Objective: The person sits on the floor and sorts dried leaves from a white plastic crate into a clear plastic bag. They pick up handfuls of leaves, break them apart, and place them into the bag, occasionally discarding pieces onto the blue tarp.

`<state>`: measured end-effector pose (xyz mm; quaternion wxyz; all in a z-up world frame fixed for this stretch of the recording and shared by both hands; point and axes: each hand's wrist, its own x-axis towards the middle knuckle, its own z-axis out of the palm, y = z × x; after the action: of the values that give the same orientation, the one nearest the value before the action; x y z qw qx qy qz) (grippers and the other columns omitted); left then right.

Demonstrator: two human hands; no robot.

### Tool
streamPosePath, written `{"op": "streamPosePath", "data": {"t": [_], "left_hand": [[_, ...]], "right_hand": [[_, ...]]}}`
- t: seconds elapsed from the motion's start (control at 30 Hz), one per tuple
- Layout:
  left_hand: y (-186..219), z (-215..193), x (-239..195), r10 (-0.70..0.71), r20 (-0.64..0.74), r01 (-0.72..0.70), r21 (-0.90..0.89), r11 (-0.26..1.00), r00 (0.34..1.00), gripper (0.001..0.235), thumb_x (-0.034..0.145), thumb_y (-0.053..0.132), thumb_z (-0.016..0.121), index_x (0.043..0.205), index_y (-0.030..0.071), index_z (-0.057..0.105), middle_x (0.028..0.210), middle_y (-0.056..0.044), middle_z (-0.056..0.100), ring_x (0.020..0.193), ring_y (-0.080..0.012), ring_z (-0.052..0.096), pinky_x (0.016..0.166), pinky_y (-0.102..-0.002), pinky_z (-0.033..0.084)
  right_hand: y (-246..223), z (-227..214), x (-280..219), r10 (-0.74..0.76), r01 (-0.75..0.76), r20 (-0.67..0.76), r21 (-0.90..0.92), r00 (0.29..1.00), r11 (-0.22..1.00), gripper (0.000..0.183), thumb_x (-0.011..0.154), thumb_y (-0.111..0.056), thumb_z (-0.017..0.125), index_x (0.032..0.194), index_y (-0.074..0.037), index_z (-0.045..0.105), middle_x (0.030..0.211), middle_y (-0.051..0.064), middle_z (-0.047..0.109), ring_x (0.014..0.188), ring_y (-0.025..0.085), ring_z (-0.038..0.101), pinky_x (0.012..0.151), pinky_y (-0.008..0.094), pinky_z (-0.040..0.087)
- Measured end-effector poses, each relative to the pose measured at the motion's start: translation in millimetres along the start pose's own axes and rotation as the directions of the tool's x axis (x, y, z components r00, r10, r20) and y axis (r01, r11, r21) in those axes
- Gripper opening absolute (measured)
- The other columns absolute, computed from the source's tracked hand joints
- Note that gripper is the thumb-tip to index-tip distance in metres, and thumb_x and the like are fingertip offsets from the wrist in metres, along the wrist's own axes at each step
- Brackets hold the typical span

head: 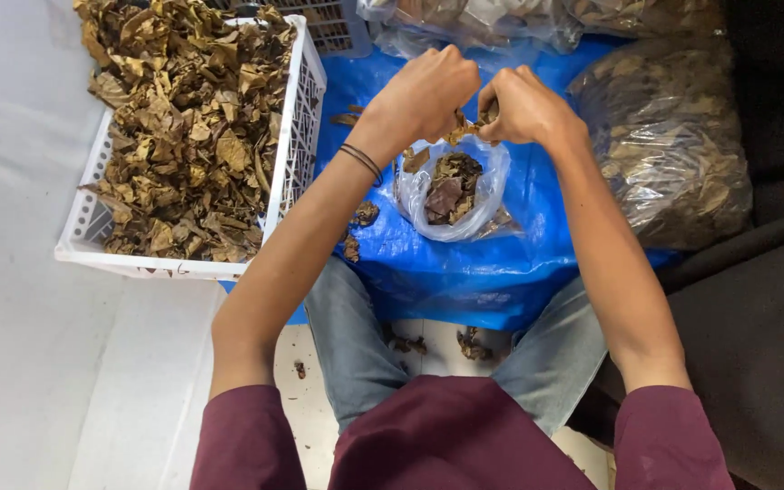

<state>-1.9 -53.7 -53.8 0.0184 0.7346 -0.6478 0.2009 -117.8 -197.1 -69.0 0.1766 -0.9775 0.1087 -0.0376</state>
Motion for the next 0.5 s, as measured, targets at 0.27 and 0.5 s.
{"op": "streamPosePath", "data": {"t": [0.27,0.5], "left_hand": [[3,53,9,-0.005,0.071,0.007,-0.035,0.999,0.997,0.021,0.052,0.004,0.088,0.066,0.003,0.072,0.066,-0.016,0.07,0.047,-0.0261,0.062,0.048,-0.036,0.056],[2,86,9,-0.058,0.121,0.075,-0.138,0.988,0.991,0.018,0.051,0.0,0.079,0.066,-0.002,0.07,0.068,-0.019,0.067,0.046,-0.0284,0.059,0.044,-0.038,0.052]], "right_hand": [[26,25,6,0.096,-0.097,0.087,0.006,0.992,0.995,0.032,0.07,-0.007,0.089,0.101,-0.006,0.08,0.083,0.011,0.076,0.085,0.028,0.067,0.076,0.047,0.057],[19,23,0,0.105,-0.119,0.14,0.094,0.985,0.988,0.031,0.073,-0.011,0.088,0.101,-0.004,0.077,0.079,0.011,0.077,0.061,0.023,0.067,0.062,0.04,0.054]]}}
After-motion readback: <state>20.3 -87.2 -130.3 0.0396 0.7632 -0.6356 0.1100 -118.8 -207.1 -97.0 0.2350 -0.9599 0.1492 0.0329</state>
